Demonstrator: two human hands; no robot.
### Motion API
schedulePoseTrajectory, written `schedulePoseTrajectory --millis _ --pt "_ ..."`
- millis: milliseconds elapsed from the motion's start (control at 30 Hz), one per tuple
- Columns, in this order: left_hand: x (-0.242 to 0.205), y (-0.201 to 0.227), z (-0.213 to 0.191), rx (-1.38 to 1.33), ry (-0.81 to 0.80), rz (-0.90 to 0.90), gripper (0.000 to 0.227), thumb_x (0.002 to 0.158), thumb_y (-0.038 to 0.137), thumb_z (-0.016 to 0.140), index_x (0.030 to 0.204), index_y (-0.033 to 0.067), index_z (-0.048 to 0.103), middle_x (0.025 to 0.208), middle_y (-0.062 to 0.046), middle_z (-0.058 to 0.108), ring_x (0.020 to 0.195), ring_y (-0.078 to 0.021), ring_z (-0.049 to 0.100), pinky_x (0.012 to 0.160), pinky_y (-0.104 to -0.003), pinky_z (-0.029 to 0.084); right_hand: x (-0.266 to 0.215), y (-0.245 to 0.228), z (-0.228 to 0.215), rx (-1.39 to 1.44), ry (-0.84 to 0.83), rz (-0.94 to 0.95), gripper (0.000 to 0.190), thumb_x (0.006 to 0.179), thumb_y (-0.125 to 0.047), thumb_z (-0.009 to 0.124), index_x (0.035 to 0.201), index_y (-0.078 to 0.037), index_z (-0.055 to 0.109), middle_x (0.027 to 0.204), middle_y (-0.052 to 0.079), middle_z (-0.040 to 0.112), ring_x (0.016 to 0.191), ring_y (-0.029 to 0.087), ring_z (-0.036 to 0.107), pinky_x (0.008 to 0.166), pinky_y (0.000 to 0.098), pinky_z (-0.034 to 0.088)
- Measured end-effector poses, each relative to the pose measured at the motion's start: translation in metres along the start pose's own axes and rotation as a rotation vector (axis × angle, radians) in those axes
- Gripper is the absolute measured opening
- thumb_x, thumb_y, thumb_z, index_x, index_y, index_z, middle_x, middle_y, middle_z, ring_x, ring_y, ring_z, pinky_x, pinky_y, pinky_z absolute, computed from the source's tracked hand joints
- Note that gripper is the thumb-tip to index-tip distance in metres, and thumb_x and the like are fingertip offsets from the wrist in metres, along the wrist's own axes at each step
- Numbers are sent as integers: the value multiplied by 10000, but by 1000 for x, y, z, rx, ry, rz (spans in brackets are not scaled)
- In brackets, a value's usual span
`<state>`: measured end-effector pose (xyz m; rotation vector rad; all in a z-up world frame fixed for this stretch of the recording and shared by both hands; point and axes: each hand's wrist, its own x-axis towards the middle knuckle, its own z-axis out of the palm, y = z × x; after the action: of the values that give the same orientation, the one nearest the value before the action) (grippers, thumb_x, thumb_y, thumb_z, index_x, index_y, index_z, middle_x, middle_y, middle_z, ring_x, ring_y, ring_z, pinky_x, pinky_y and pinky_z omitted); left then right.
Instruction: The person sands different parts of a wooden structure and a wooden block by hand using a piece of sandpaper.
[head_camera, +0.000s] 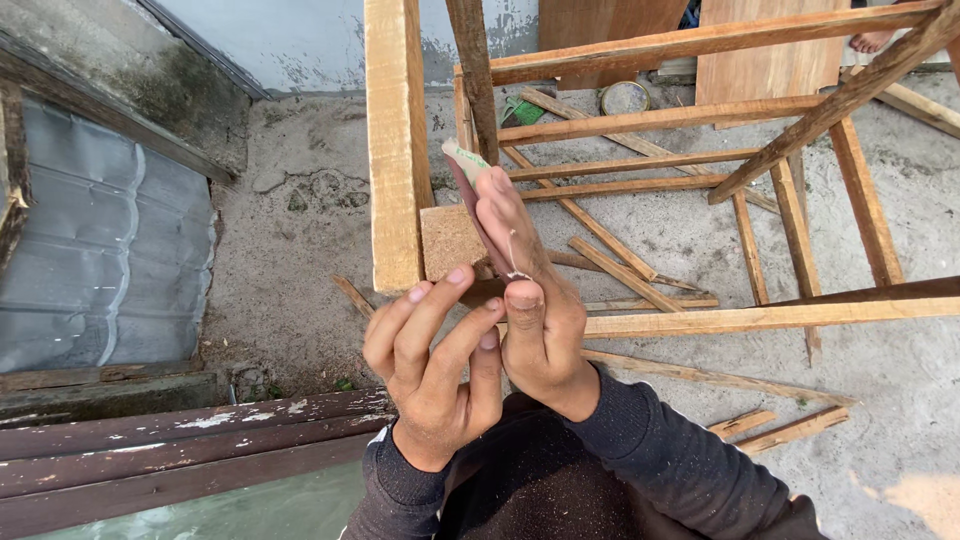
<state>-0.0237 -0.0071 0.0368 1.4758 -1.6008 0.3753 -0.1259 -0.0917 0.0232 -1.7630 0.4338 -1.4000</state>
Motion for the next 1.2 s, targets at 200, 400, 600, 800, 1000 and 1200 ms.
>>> schedulePoseTrajectory --millis 200,400,600,800,1000,1200 --pt "5 5 2 19 12 -32 211 995 156 694 1206 166 692 1394 -26 592 1322 -234 436 1138 -381 392 13 8 -18 -180 -76 -149 494 1200 -363 323 1527 -35 493 1626 143 475 1548 334 389 1307 459 355" --pt "6 22 12 103 86 -112 260 1007 192 675 1260 143 643 1420 -44 577 1358 -260 419 1178 -389 367 15 15 -31 -184 -160 -210 481 1191 -359 346 1522 -44 496 1622 153 474 1543 334 400 1306 452 353" --pt "6 28 30 230 11 -169 442 989 211 615 1402 53 586 1503 -98 542 1502 -330 312 1214 -507 242 -45 43 -15 101 -63 27 502 1200 -334 295 1536 15 427 1653 232 363 1570 385 371 1307 481 352" --pt "2 36 34 232 23 -221 461 1070 207 623 1487 47 513 1585 -107 463 1595 -353 224 1290 -527 196 -65 54 -25 47 -104 78 508 1187 -341 317 1522 1 488 1633 204 446 1562 365 429 1315 474 346" --pt "-6 33 37 259 45 -247 536 1067 243 657 1523 41 459 1617 -134 375 1599 -367 104 1317 -587 105 -81 72 -41 72 -234 129 517 1180 -355 348 1547 -4 447 1651 213 408 1591 353 370 1339 458 312" --pt "-18 11 37 323 -18 -184 634 1038 259 648 1568 68 356 1645 -128 276 1563 -313 -67 1308 -620 34 -85 79 -38 217 -201 540 556 1143 -368 287 1550 -5 397 1628 207 403 1564 335 331 1291 440 286"
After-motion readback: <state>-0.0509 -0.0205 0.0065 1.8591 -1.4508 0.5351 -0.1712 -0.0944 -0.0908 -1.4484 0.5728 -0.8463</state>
